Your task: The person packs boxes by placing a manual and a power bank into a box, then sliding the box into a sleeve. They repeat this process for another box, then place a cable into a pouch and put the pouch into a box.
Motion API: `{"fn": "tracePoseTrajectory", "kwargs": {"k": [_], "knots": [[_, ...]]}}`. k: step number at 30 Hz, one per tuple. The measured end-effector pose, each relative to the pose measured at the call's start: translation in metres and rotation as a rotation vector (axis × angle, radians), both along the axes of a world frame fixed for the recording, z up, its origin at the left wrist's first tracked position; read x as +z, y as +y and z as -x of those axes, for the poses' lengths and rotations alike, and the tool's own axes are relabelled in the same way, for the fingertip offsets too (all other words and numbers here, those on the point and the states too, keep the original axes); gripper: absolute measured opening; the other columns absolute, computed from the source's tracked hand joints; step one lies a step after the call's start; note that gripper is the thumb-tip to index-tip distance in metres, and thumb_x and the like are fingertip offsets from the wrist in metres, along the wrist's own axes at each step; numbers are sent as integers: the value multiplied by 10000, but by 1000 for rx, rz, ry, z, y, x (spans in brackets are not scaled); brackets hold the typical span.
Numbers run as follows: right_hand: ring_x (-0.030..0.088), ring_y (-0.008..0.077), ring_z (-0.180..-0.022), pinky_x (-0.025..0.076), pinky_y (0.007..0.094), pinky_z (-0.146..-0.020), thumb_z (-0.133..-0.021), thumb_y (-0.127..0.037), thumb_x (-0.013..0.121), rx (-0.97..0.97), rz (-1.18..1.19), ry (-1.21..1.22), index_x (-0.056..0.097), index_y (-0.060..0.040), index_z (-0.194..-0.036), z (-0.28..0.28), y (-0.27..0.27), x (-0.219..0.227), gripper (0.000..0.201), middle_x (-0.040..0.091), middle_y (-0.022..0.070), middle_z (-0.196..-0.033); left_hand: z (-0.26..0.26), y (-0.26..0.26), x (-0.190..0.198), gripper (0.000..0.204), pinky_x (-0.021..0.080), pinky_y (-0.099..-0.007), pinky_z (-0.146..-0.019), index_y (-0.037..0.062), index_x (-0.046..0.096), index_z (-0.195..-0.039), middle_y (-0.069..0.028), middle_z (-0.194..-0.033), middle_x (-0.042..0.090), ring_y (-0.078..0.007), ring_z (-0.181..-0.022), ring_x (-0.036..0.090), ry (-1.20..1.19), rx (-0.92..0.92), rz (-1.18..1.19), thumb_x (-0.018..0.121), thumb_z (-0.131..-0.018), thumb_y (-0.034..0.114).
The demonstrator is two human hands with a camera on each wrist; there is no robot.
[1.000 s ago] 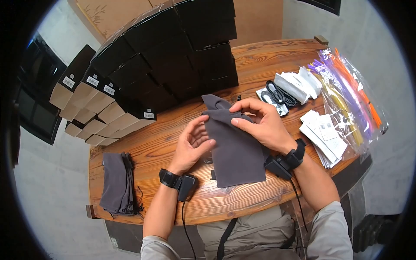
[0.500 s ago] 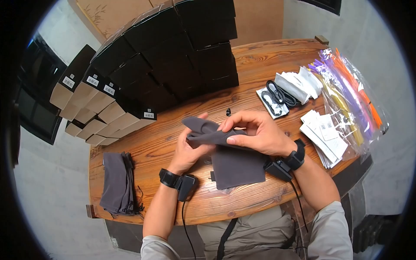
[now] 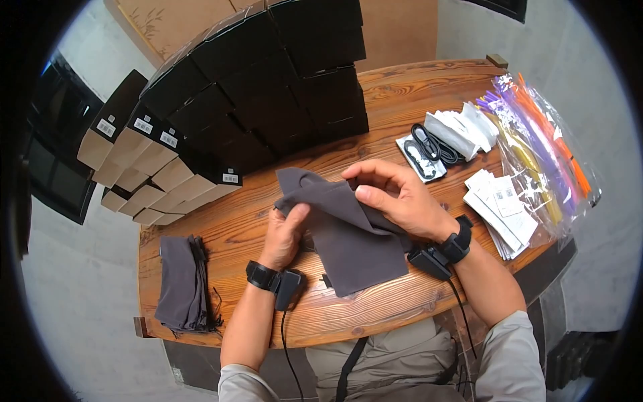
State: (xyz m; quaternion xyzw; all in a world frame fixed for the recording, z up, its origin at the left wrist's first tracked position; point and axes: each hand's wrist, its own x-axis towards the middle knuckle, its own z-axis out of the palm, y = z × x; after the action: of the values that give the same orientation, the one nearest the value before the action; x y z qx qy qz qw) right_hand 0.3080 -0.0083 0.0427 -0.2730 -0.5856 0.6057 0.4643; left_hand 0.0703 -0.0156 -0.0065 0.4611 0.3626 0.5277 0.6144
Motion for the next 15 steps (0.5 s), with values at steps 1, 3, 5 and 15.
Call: {"fn": "tracePoseTrajectory", "kwargs": {"k": [1,3,5,15], "knots": [[584,85,-1008,475,236,-889,-954,-136,601,-23,-10,-1,551,-7,-1255,1,1,-1,332,632,61,-1112,0,0,3,287,493,-288,-882,14,643,-1147,-60,-1067,673,-138,-976,616,-50,-3,15,622,-935,205],[583,92,-1025,477,240,-892,-957,-126,591,-7,19,-22,526,-14,-1286,-1,3,-2,354,629,68,-1122,0,0,11,325,499,-303,-895,4,617,-1172,-88,-1102,660,-165,-1006,621,-148,-11,45,582,-945,235],[582,98,-1040,481,243,-891,-959,-117,584,-3,10,-56,501,-21,-1316,-2,3,-5,379,626,73,-1131,1,0,13,351,502,-315,-904,-10,593,-1186,-112,-1125,648,-187,-1020,623,-158,-8,64,546,-949,245],[568,105,-1075,481,260,-892,-955,-115,573,22,12,-184,474,-40,-1348,1,4,-12,412,606,79,-1171,4,5,13,503,513,-350,-925,-16,524,-1251,-149,-1166,625,-232,-1047,629,-146,73,70,477,-960,392]]}}
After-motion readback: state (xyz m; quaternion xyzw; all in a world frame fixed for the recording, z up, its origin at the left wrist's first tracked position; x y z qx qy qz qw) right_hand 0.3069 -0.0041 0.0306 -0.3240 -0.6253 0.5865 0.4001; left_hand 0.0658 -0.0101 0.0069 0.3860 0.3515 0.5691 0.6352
